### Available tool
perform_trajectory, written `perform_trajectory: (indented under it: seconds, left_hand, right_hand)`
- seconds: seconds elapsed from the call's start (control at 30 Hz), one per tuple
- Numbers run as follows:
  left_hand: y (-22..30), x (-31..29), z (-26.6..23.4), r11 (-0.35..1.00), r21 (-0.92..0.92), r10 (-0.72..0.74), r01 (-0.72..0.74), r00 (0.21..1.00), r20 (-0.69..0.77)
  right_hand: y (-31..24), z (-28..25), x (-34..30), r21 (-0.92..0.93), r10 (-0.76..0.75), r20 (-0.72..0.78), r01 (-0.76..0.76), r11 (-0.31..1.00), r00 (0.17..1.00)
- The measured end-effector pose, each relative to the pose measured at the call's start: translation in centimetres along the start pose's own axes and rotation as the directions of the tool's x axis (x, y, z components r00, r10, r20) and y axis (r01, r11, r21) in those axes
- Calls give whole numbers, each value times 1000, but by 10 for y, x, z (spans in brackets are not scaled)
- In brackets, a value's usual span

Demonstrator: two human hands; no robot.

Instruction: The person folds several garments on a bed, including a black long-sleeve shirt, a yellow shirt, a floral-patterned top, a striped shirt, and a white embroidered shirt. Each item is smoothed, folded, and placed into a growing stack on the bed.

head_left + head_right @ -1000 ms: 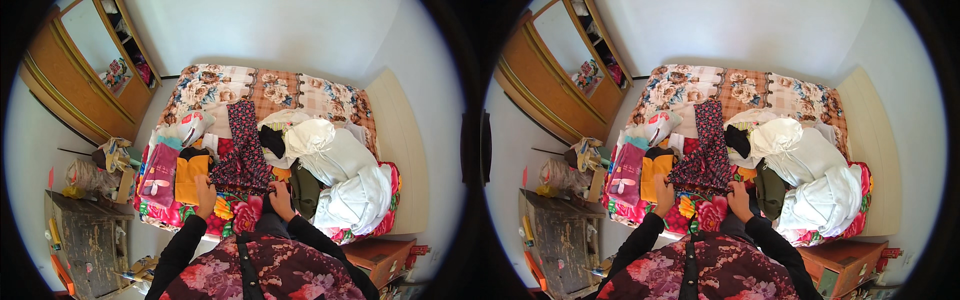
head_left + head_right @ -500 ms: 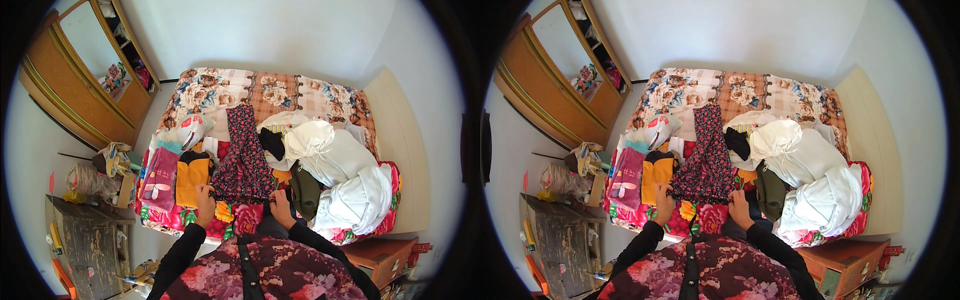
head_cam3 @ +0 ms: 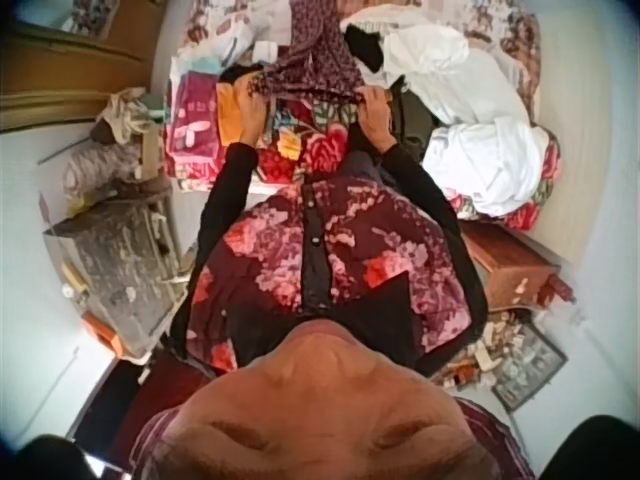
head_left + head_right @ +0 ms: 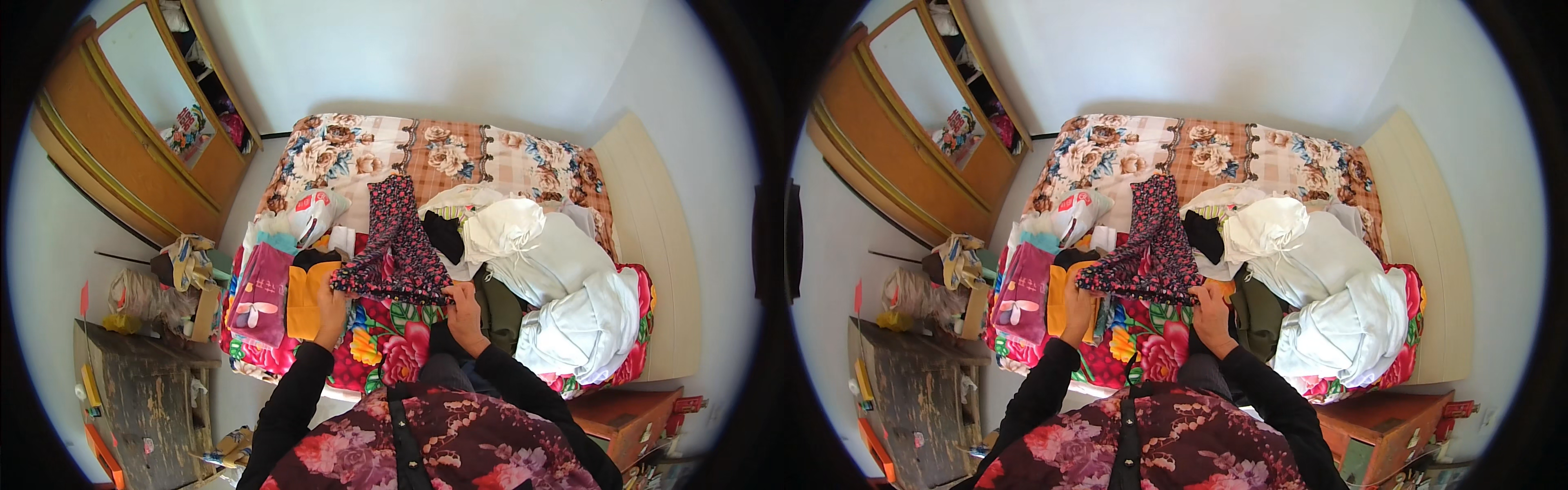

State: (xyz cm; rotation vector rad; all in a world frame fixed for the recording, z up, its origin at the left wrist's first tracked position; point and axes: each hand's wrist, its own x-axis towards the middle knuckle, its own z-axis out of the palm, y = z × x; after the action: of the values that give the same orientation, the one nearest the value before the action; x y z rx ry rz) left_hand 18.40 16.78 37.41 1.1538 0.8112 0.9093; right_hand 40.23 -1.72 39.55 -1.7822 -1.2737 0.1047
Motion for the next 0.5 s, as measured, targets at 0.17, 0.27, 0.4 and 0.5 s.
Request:
perform_trajectory:
  seconds: [0.17,0.27,0.4,0.5]
  left_hand:
    - [-10,-10,21,867,-370,-349,334,937,26]
    - [-15,-7,19,679,-509,-508,529,839,195]
    - [-33,2,15,555,-646,-518,524,825,224]
    - [-36,4,25,530,-711,-493,462,850,185]
  right_hand:
    - [-7,3,-14,-113,-68,100,80,990,993]
    - [-11,13,-27,-103,-105,219,130,986,970]
    - [-9,30,-52,-102,-141,407,198,975,903]
    - [-6,41,-60,-141,-156,445,241,960,882]
